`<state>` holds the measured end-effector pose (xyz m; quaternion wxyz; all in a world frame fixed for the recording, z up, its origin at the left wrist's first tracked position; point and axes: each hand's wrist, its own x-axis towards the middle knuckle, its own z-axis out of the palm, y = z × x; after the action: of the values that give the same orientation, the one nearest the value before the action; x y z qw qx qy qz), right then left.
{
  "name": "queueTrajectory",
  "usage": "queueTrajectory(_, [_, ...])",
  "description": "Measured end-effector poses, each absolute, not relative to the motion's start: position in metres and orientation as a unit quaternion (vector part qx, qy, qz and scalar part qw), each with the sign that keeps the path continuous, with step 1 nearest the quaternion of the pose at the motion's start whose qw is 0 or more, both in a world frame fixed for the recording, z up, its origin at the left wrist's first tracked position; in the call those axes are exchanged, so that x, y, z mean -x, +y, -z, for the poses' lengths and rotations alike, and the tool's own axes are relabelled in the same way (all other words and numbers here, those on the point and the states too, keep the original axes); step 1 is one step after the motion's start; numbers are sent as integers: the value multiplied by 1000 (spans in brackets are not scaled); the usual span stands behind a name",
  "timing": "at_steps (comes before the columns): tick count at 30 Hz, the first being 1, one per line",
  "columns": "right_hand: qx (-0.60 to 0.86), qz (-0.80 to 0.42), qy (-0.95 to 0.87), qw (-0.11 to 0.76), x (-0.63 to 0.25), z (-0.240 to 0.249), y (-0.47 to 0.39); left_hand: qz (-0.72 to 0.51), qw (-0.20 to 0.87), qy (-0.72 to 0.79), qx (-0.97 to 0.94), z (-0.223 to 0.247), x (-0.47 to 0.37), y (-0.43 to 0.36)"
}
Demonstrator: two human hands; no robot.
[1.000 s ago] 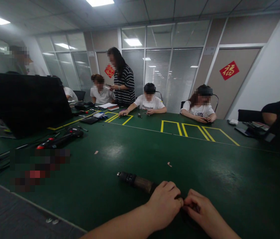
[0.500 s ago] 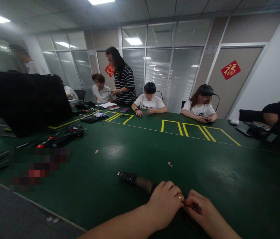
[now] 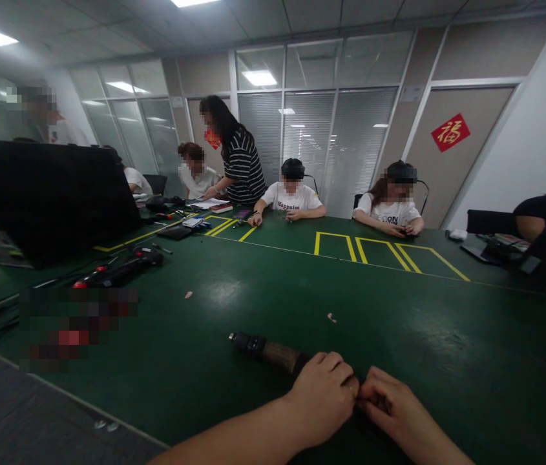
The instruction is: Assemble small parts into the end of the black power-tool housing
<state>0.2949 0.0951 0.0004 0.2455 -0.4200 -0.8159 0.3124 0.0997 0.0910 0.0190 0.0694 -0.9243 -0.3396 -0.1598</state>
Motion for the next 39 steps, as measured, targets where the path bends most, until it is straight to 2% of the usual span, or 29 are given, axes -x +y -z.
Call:
queueTrajectory(5, [417, -315, -816, 248, -294, -1, 95, 142, 78, -303, 939, -27, -96, 90])
queueTrajectory(11, [421, -300, -818, 253, -296, 4, 97, 129, 117, -331, 928, -18, -106, 88])
queueTrajectory(18, [414, -298, -822, 253, -294, 2, 97, 137, 61, -404, 903, -7, -114, 92])
queueTrajectory(28, [429, -278, -821, 252, -296, 3, 95, 166, -14, -345, 924, -20, -97, 94])
queueTrajectory(39, [396, -252, -851, 236, -297, 1, 92, 168, 32, -345, 923, -16, -98, 93])
